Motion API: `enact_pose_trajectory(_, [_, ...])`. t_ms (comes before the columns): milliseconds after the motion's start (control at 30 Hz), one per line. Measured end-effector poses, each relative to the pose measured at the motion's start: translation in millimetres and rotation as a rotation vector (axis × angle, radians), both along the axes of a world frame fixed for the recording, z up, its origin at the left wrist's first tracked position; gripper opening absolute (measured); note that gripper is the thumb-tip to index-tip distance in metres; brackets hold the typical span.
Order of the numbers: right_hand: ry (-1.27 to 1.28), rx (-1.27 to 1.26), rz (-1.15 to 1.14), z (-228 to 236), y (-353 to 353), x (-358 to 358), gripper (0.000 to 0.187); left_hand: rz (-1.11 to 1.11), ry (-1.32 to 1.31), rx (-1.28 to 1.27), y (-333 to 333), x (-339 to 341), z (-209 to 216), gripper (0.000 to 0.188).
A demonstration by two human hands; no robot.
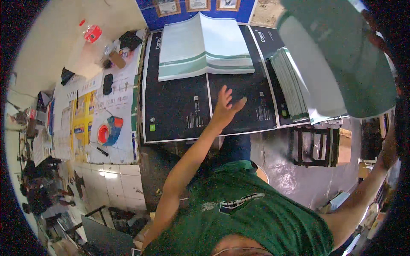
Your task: The person flips through pages of several bound books and handles stacks of printed paper on a work table.
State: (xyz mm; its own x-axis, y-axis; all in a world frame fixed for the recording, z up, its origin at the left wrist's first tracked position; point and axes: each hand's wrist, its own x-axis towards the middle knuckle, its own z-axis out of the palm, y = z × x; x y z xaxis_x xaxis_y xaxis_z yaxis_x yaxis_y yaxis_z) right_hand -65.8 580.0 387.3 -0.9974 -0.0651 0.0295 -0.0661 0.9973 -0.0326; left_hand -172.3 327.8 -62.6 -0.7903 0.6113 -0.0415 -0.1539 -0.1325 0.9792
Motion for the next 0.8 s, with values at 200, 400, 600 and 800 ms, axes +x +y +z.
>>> enact_pose_trajectory(200, [0.102,-0.173,-0.071,-36,28,-24,0.015,-0.125,-0.467,0.248,10,-36,37,0.078])
enact_pose_trajectory(400, [0.201,-0.374,-0.142,-51,84,-95,0.017,0.053,-0.523,0.362,-40,-106,91,0.052])
enact_pose_trajectory(600, [0.136,-0.347,-0.088,-109,114,-183,0.023,0.545,0.242,-0.13,-105,-256,185,0.052])
enact_pose_trajectory(800, [0.352,-0.121,0.136,-214,112,-236,0.021,0.635,1.082,-0.676,-152,-273,175,0.031])
